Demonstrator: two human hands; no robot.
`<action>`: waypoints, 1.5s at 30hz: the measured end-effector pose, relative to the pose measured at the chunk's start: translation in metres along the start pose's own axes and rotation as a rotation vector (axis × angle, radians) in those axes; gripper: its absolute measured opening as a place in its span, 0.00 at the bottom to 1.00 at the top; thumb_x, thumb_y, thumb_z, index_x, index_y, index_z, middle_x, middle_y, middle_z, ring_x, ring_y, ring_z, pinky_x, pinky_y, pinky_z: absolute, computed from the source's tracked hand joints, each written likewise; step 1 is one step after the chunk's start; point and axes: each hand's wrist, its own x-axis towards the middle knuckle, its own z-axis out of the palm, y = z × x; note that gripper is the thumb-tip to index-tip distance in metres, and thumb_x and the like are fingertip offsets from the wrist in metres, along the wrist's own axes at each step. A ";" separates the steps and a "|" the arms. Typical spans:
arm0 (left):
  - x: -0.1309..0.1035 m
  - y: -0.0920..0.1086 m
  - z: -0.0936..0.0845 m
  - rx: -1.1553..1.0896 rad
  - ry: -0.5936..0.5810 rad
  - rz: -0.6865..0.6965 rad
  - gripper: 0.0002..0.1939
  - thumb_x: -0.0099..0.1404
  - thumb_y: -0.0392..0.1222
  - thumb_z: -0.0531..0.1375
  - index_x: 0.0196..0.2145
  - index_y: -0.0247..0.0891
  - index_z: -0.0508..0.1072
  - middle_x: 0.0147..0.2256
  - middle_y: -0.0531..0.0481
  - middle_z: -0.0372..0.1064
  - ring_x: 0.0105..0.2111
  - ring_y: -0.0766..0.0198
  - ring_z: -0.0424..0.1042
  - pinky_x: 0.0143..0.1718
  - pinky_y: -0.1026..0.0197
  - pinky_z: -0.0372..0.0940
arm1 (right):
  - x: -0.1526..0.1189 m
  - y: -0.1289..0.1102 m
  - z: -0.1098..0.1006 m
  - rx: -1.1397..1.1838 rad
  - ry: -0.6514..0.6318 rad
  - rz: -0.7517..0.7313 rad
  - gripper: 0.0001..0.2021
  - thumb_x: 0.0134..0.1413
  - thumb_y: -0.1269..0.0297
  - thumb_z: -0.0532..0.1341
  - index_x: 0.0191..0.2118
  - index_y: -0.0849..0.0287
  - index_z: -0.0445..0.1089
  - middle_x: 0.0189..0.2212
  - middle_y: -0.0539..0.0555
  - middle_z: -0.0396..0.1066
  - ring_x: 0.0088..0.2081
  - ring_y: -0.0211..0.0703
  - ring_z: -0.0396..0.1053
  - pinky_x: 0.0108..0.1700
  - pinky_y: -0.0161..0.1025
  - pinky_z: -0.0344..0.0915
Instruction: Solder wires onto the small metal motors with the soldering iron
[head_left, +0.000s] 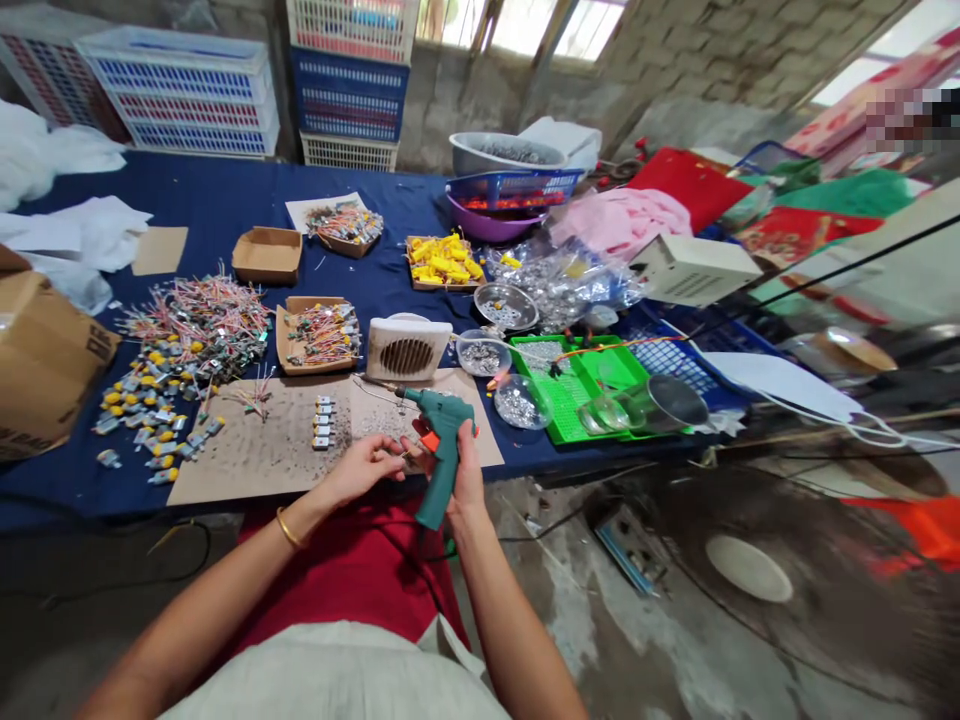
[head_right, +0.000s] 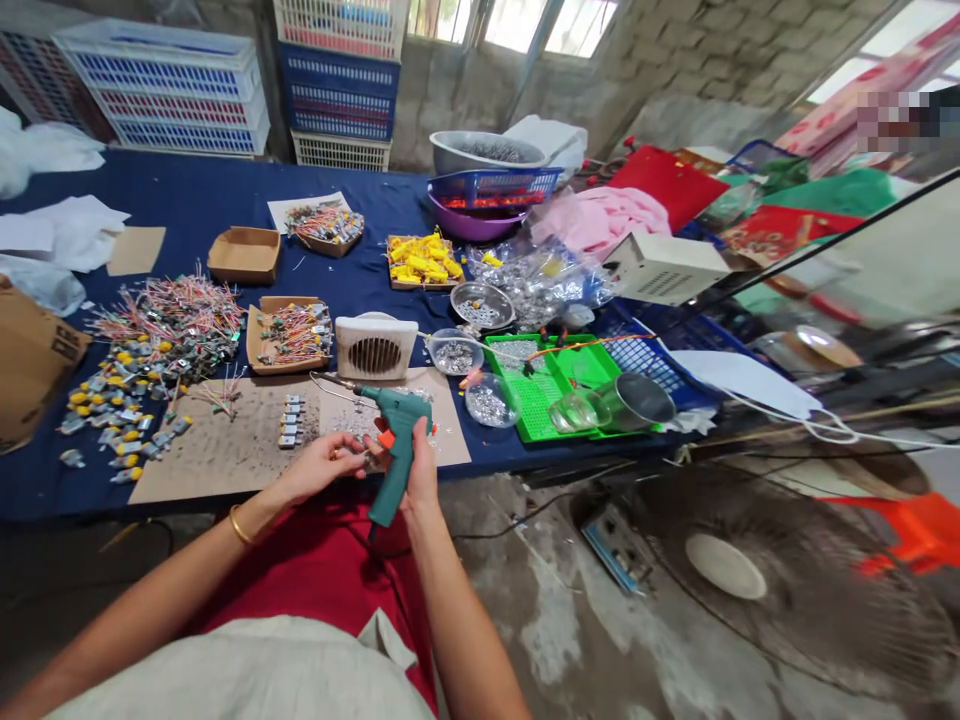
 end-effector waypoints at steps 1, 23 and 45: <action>0.002 0.000 0.003 0.069 0.022 0.024 0.17 0.57 0.50 0.63 0.38 0.35 0.70 0.27 0.49 0.74 0.28 0.64 0.72 0.34 0.64 0.62 | 0.000 0.000 0.001 0.010 -0.005 0.004 0.25 0.49 0.38 0.61 0.42 0.54 0.72 0.39 0.52 0.77 0.45 0.48 0.75 0.41 0.44 0.75; 0.045 0.011 0.003 0.995 0.267 0.097 0.11 0.64 0.42 0.55 0.35 0.38 0.78 0.34 0.42 0.75 0.42 0.53 0.69 0.49 0.50 0.51 | -0.057 -0.074 -0.069 -1.174 0.277 -0.282 0.28 0.47 0.36 0.59 0.21 0.61 0.68 0.13 0.53 0.68 0.15 0.40 0.64 0.18 0.35 0.60; 0.069 -0.008 0.026 1.038 0.362 0.111 0.15 0.67 0.43 0.52 0.33 0.37 0.76 0.32 0.41 0.74 0.40 0.52 0.69 0.48 0.50 0.49 | -0.038 -0.068 -0.076 -1.456 0.154 -0.397 0.26 0.55 0.41 0.55 0.22 0.60 0.69 0.13 0.52 0.65 0.18 0.40 0.64 0.21 0.34 0.60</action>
